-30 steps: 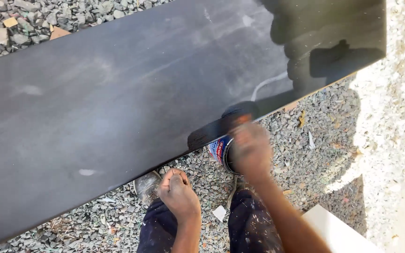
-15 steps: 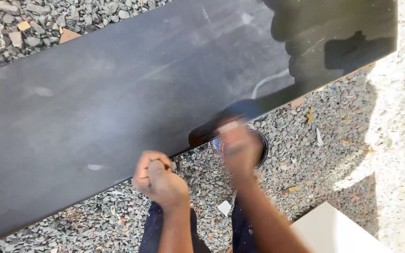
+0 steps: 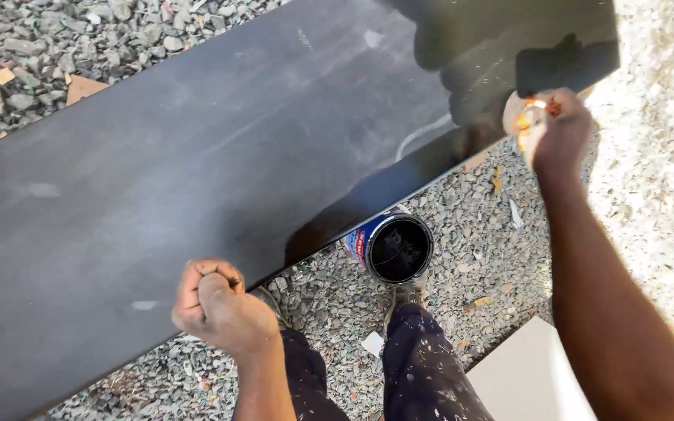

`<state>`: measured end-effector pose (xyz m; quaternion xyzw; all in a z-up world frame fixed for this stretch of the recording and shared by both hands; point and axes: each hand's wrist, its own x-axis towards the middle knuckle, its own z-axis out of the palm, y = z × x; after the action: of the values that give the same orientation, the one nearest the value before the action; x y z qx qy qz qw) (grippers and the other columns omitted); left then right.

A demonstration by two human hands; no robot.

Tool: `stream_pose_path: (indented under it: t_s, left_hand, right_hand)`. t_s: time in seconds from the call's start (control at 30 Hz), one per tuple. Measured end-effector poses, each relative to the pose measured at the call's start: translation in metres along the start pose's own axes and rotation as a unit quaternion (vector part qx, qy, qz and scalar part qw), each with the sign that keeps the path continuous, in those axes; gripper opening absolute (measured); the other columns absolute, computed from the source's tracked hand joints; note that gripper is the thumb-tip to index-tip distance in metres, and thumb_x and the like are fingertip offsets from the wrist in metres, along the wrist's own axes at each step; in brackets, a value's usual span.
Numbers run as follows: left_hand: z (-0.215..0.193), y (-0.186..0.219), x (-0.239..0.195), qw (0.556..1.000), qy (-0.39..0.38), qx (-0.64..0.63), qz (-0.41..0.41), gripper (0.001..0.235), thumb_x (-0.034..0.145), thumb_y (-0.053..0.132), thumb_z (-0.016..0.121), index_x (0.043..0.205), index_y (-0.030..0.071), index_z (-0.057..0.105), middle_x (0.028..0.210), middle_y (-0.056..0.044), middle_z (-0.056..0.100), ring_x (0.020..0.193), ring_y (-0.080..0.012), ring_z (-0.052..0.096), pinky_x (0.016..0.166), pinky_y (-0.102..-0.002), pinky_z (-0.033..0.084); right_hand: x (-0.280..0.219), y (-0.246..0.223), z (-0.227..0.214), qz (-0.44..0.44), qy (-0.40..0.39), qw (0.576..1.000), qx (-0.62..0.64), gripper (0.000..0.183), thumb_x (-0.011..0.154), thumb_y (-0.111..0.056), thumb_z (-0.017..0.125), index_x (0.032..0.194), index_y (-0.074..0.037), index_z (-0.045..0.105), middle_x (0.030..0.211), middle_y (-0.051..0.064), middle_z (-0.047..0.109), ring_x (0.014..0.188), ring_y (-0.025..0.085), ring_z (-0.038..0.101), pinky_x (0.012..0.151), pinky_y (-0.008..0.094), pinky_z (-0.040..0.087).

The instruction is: Applying a dark stain to a long furniture component using a brush and repositioning the piece as needed.

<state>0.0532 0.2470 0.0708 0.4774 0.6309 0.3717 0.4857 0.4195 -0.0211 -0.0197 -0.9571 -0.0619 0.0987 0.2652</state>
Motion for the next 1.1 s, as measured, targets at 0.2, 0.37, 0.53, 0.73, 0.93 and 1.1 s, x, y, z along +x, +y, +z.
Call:
stream_pose_path:
  t_s: [0.2,0.37,0.53,0.73,0.93,1.1]
  left_hand:
    - [0.019,0.001,0.002,1.000,-0.002,-0.001,-0.024,0.012,0.068,0.005,0.041,0.058,0.006,0.048,0.055,-0.002,0.042,0.054,-0.0113,0.032,0.049,-0.027,0.020]
    - [0.025,0.018,0.015,0.960,-0.131,0.246,-0.037,0.037,0.097,0.026,0.049,0.127,0.004,0.051,0.120,-0.025,0.052,0.117,-0.0340,0.044,0.108,-0.043,0.030]
    - [0.020,0.035,0.022,0.900,-0.271,0.335,-0.057,0.074,0.108,0.047,0.031,0.160,-0.005,0.028,0.159,-0.034,0.035,0.153,-0.0414,0.027,0.126,-0.052,0.007]
    - [0.013,0.051,0.035,0.884,-0.289,0.348,-0.113,0.076,0.108,0.054,0.020,0.161,0.000,0.026,0.162,-0.024,0.037,0.154,-0.0376,0.025,0.127,-0.051,0.007]
    - [0.017,0.054,0.044,0.868,-0.278,0.357,-0.205,0.097,0.093,0.078,0.010,0.164,0.013,0.026,0.166,-0.008,0.036,0.152,-0.0499,0.013,0.123,-0.061,0.017]
    - [0.019,0.061,0.043,0.867,-0.280,0.357,-0.208,0.099,0.091,0.081,0.011,0.163,0.015,0.028,0.165,-0.009,0.037,0.151,-0.0529,0.013,0.121,-0.066,0.017]
  right_hand:
    - [-0.250,-0.122,0.149,-0.154,-0.118,0.981,-0.028,0.013,0.095,-0.014,0.051,0.091,-0.021,0.061,0.082,-0.005,0.058,0.067,0.012,0.055,0.053,0.030,0.042]
    - [-0.279,-0.167,0.130,-0.324,-0.177,0.895,-0.249,0.016,0.090,-0.026,0.070,0.106,-0.025,0.070,0.088,-0.003,0.060,0.086,0.022,0.059,0.072,0.036,0.050]
    - [-0.083,0.007,0.086,-0.277,0.029,0.918,-0.283,0.022,0.096,-0.006,0.067,0.117,-0.012,0.070,0.092,0.009,0.056,0.082,0.020,0.056,0.069,0.028,0.051]
    - [-0.009,0.004,0.023,-0.030,0.009,0.999,-0.019,0.041,0.097,-0.008,0.084,0.122,-0.023,0.055,0.100,0.003,0.063,0.089,0.022,0.068,0.067,0.032,0.054]
    - [-0.227,-0.166,0.137,-0.281,-0.081,0.952,-0.094,0.013,0.090,-0.015,0.069,0.100,-0.020,0.063,0.089,0.002,0.063,0.082,0.023,0.065,0.066,0.033,0.052]
    - [-0.152,-0.094,0.117,-0.467,0.004,0.809,-0.355,0.010,0.086,-0.011,0.063,0.094,-0.010,0.069,0.083,0.010,0.061,0.082,0.030,0.060,0.075,0.043,0.046]
